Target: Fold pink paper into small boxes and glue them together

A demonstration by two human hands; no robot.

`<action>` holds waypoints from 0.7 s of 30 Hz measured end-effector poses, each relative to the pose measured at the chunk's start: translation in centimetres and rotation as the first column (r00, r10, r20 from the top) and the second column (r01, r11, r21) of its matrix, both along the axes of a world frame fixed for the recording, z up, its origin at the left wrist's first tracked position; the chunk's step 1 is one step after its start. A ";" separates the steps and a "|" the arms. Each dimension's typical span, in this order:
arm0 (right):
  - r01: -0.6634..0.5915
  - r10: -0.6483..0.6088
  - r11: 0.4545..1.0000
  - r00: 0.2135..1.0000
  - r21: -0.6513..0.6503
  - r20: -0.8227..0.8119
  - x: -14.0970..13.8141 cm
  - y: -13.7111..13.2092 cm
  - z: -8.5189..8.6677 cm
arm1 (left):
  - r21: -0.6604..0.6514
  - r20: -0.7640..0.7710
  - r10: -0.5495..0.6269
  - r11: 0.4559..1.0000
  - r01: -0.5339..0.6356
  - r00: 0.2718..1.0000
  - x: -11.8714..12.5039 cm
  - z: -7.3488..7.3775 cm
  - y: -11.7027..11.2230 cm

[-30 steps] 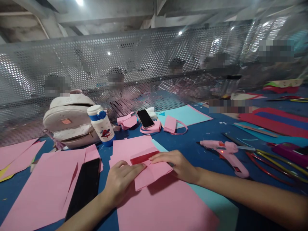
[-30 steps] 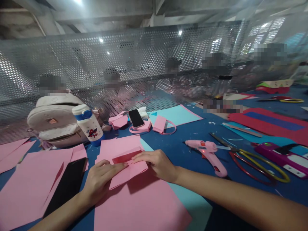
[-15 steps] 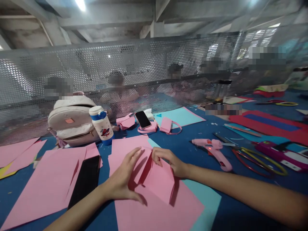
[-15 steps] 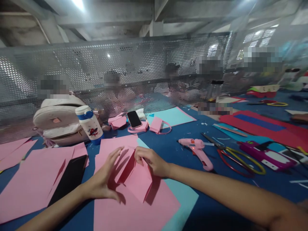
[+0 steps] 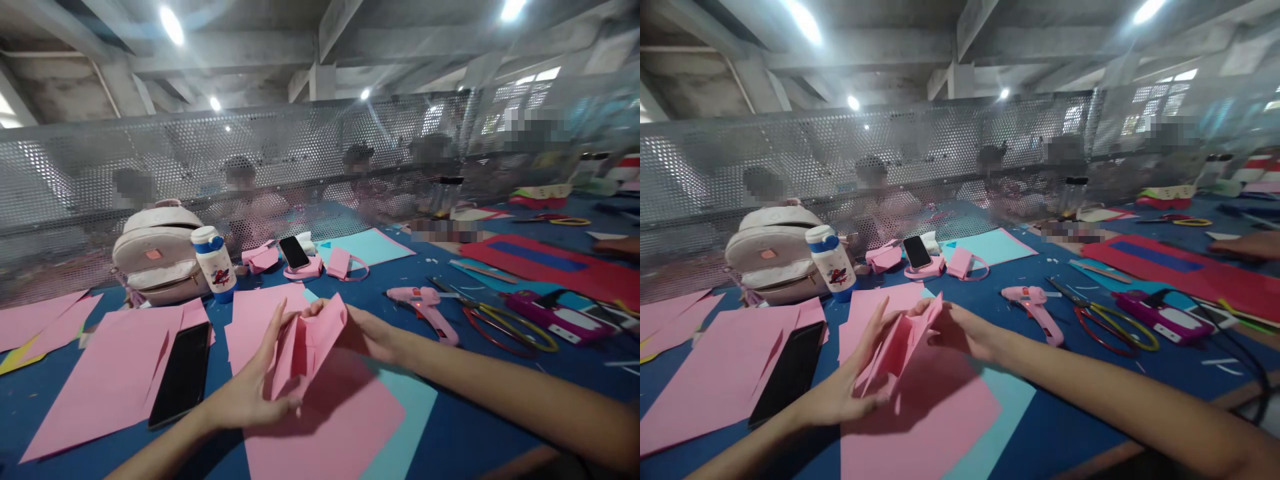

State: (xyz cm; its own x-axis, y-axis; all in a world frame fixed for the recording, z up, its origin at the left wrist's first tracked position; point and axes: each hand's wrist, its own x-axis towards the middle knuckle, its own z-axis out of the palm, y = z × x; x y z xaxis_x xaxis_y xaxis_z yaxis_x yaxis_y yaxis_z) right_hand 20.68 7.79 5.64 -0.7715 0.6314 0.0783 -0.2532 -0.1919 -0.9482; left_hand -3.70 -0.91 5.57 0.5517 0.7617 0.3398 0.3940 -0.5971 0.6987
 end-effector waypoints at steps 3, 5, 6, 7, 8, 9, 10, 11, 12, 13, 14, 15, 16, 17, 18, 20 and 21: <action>-0.008 -0.018 0.949 0.997 -0.315 -0.080 0.7 -1.4 0.2 | 0.130 -0.002 0.175 0.976 -0.174 0.984 -0.4 -0.8 0.0; -0.058 0.011 0.932 0.991 -0.358 -0.133 0.9 -2.3 0.6 | 0.227 0.011 0.304 0.927 -0.298 0.953 -0.6 -1.7 0.2; -0.084 0.038 0.936 0.989 -0.342 -0.140 0.9 -2.7 0.8 | 0.266 0.014 0.358 0.898 -0.349 0.934 -0.6 -2.0 0.2; -0.100 0.064 0.946 0.990 -0.310 -0.126 0.8 -3.1 0.9 | 0.298 0.011 0.401 0.873 -0.386 0.916 -0.5 -2.3 0.3; -0.105 0.083 0.957 0.992 -0.270 -0.090 0.7 -3.5 1.1 | 0.321 0.001 0.433 0.854 -0.411 0.901 -0.4 -2.6 0.3; -0.094 0.087 0.969 0.995 -0.227 -0.038 0.5 -3.8 1.2 | 0.331 -0.012 0.455 0.842 -0.426 0.890 -0.2 -2.8 0.2; -0.064 0.069 0.980 0.997 -0.188 0.024 0.2 -4.0 1.2 | 0.328 -0.025 0.467 0.839 -0.434 0.884 0.0 -2.9 0.1; -0.016 0.030 0.987 0.996 -0.157 0.085 0.0 -4.2 1.1 | 0.313 -0.037 0.474 0.841 -0.440 0.880 0.3 -3.0 -0.2; 0.040 -0.021 0.990 0.991 -0.135 0.136 -0.2 -4.2 0.9 | 0.291 -0.046 0.476 0.847 -0.445 0.878 0.5 -3.0 -0.5; 0.098 -0.077 0.988 0.982 -0.119 0.174 -0.4 -4.2 0.7 | 0.271 -0.045 0.473 0.854 -0.445 0.880 0.8 -3.0 -0.9; 0.146 -0.123 0.984 0.971 -0.103 0.204 -0.6 -4.2 0.5 | 0.255 -0.039 0.463 0.862 -0.439 0.886 1.1 -3.0 -1.5; 0.176 -0.154 0.981 0.962 -0.084 0.226 -0.7 -4.0 0.4 | 0.246 -0.030 0.446 0.871 -0.425 0.895 1.2 -3.0 -2.2; 0.191 -0.172 0.980 0.955 -0.058 0.243 -0.7 -3.8 0.3 | 0.256 -0.008 0.418 0.879 -0.402 0.908 1.3 -2.9 -2.9; 0.192 -0.179 0.981 0.950 -0.025 0.257 -0.6 -3.5 0.2 | 0.257 0.005 0.385 0.891 -0.373 0.923 1.4 -2.8 -3.7; 0.183 -0.180 0.983 0.945 0.014 0.272 -0.5 -3.2 0.2 | 0.266 0.033 0.353 0.899 -0.349 0.935 1.3 -2.7 -4.4; 0.146 -0.170 0.984 0.932 0.098 0.319 -0.1 -2.2 0.3 | 0.291 0.145 0.291 0.901 -0.322 0.946 0.9 -2.2 -5.6; 0.113 -0.162 0.982 0.918 0.154 0.362 0.1 -1.7 0.2 | 0.318 0.204 0.249 0.898 -0.305 0.947 0.5 -1.9 -5.9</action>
